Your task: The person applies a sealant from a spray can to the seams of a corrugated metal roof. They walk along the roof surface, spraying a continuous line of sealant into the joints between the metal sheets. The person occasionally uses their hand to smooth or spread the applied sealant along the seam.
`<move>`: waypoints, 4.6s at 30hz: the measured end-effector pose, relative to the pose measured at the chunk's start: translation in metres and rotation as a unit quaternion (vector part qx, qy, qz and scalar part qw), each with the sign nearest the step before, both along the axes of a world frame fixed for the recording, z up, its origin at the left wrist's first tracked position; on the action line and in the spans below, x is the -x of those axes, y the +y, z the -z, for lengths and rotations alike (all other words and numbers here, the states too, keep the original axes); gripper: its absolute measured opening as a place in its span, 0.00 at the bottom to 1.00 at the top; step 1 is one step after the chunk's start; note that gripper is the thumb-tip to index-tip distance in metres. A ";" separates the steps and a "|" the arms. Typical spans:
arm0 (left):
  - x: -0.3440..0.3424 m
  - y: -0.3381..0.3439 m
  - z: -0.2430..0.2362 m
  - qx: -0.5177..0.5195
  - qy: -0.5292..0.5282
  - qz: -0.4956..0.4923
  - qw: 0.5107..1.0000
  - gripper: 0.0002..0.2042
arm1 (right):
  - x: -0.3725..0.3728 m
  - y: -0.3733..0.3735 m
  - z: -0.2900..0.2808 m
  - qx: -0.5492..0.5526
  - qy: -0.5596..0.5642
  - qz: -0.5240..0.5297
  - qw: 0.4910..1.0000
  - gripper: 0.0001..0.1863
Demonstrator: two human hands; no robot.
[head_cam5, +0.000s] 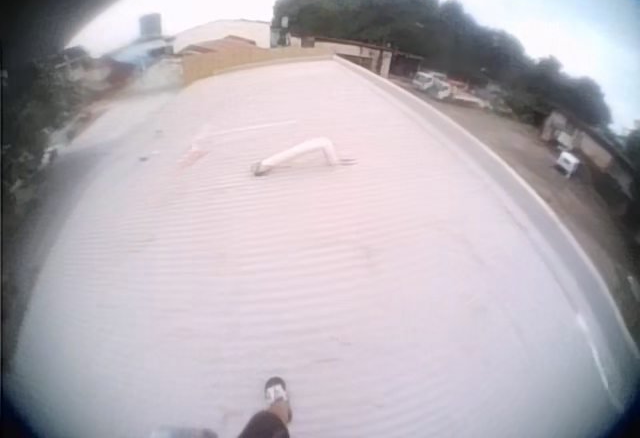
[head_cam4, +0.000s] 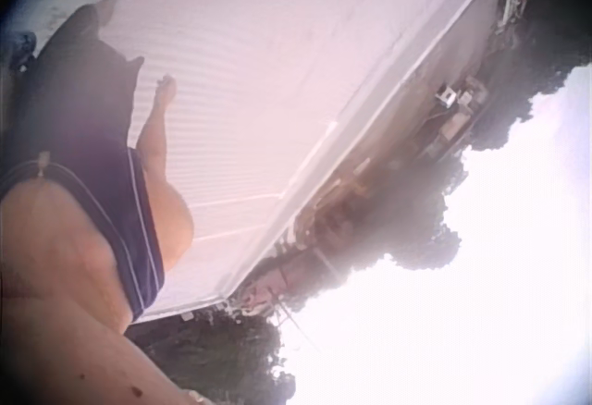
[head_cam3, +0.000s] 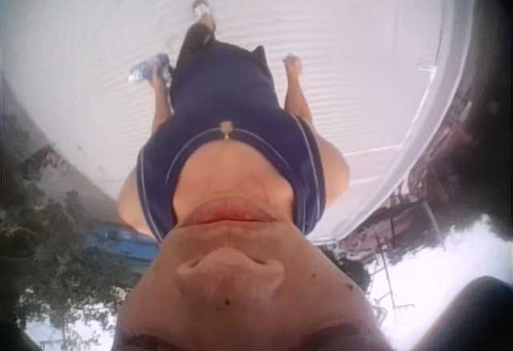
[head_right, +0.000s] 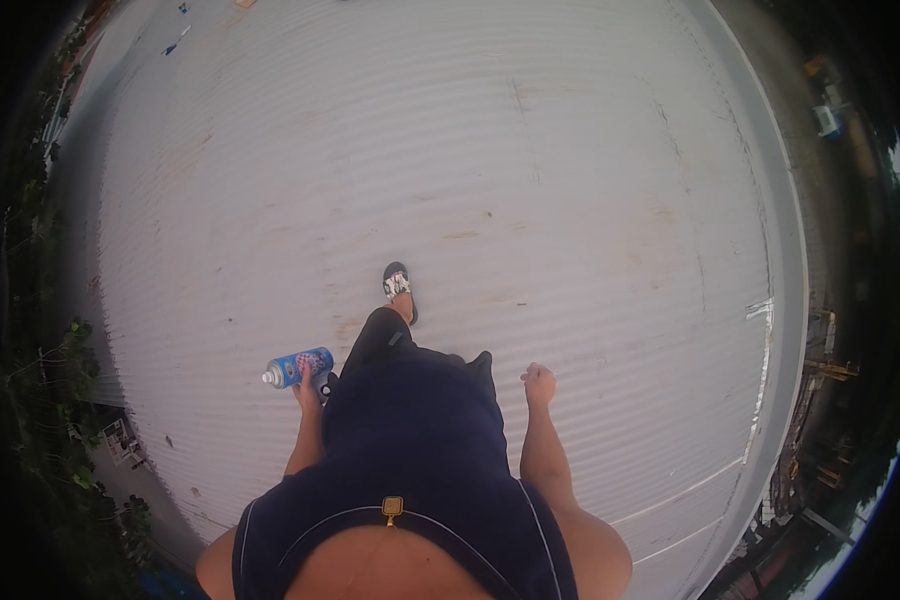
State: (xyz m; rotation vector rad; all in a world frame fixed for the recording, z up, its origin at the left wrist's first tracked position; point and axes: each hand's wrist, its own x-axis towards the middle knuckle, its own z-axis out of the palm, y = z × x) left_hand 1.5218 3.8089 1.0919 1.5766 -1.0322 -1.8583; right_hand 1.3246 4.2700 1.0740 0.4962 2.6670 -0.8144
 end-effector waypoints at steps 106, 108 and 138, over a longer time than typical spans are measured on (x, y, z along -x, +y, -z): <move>1.048 -0.902 -0.003 -0.050 -0.067 -0.101 0.991 0.30 | 1.267 -1.025 -0.057 0.149 -0.219 -0.042 0.963 0.18; 1.070 -0.945 -0.004 -0.020 -0.066 -0.076 0.995 0.29 | 1.277 -1.054 -0.057 0.150 -0.227 -0.036 0.962 0.18; 1.539 -1.290 -0.026 0.007 -0.031 -0.083 0.996 0.28 | 1.792 -1.444 -0.087 0.185 -0.113 -0.118 0.969 0.20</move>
